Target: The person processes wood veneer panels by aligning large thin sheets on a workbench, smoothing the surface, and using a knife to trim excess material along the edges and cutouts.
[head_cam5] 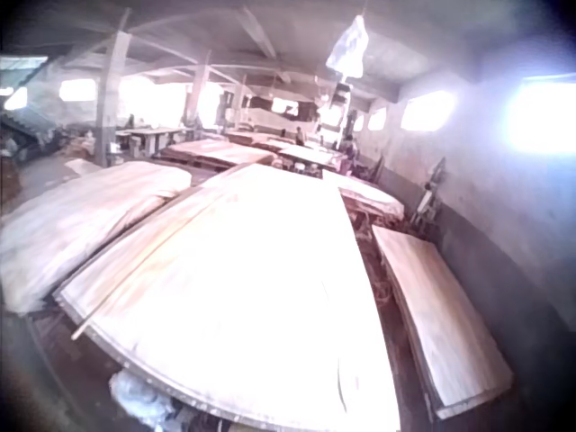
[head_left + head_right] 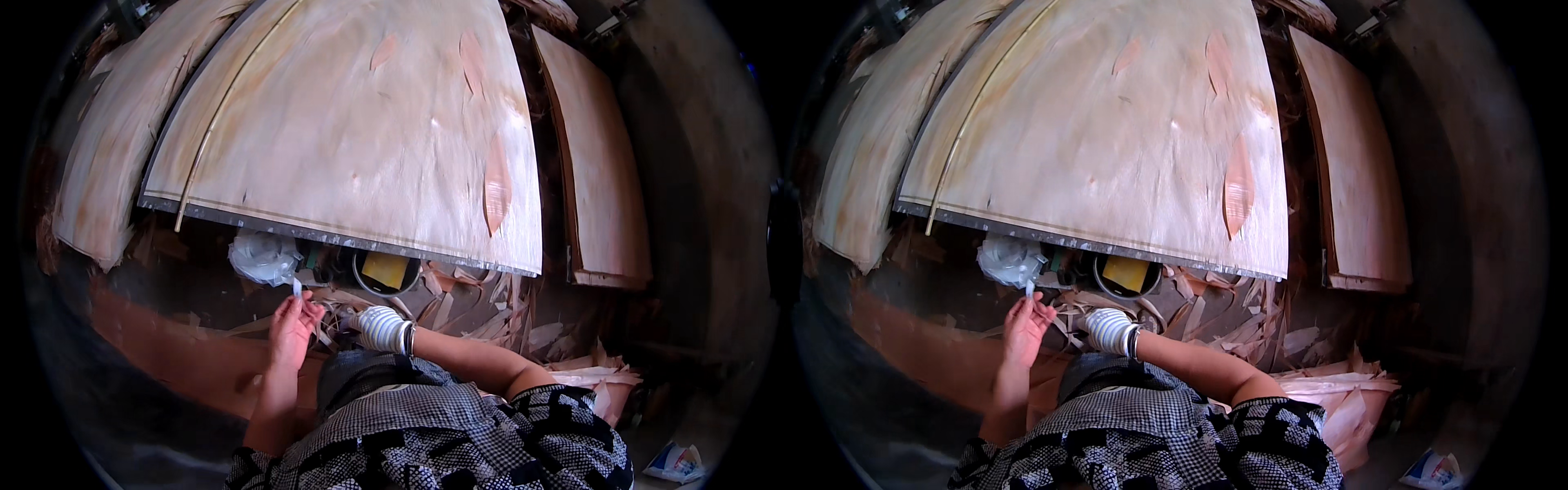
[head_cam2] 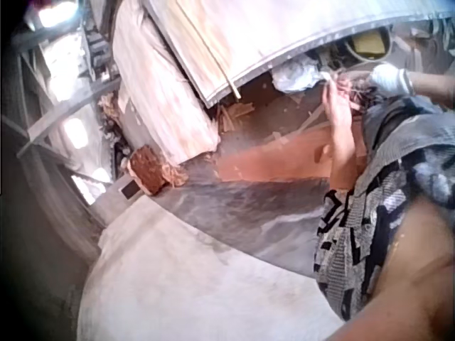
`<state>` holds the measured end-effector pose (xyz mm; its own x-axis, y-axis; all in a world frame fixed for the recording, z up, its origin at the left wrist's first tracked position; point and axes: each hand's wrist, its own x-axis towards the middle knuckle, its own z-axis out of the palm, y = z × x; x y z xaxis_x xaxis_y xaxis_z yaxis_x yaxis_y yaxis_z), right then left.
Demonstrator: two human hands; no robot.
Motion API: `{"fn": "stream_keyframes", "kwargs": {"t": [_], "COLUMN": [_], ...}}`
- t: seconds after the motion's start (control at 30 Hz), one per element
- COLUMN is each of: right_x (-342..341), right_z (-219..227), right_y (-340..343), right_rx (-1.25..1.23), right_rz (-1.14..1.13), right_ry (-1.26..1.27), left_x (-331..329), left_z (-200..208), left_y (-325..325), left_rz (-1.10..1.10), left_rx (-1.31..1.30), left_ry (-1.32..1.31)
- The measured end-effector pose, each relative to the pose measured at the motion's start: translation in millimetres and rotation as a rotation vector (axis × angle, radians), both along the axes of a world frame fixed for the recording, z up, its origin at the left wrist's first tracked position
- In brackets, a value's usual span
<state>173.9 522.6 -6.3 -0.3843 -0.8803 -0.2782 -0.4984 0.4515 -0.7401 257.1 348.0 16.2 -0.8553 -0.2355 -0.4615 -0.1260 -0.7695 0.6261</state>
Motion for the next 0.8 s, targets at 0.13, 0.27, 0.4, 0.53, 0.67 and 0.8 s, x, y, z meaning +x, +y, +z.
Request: {"fn": "stream_keyframes", "kwargs": {"t": [0.13, 0.27, 0.4, 0.53, 0.67, 0.8], "right_x": [-2.7, -0.1, -7.6, 3.8, -5.8, 10.5], "right_z": [31.2, 49.4, -6.7, -40.7, -24.1, -66.0], "right_y": [4.7, 0.9, 23.1, 65.4, 104.6, 159.9], "right_rx": [-0.014, -0.249, -0.098, 0.032, 0.292, 0.159], "right_rz": [-0.162, -0.024, -0.430, -0.327, -0.710, -1.147], "right_ry": [0.149, 0.157, -0.008, -0.016, -0.104, -0.145], "left_x": [10.3, 17.7, 13.3, 23.0, 5.7, -34.0], "left_z": [-13.9, -11.4, -20.3, -72.0, -94.1, -109.5], "left_y": [0.4, 30.8, 21.7, 1.7, 52.0, 121.9], "left_rz": [-0.310, -0.594, -0.365, -0.446, -0.878, -0.985], "left_rx": [-0.274, -1.172, -0.850, -1.468, -1.099, -0.194], "left_ry": [-0.226, -0.006, -0.140, 0.035, 0.020, -0.230]}}
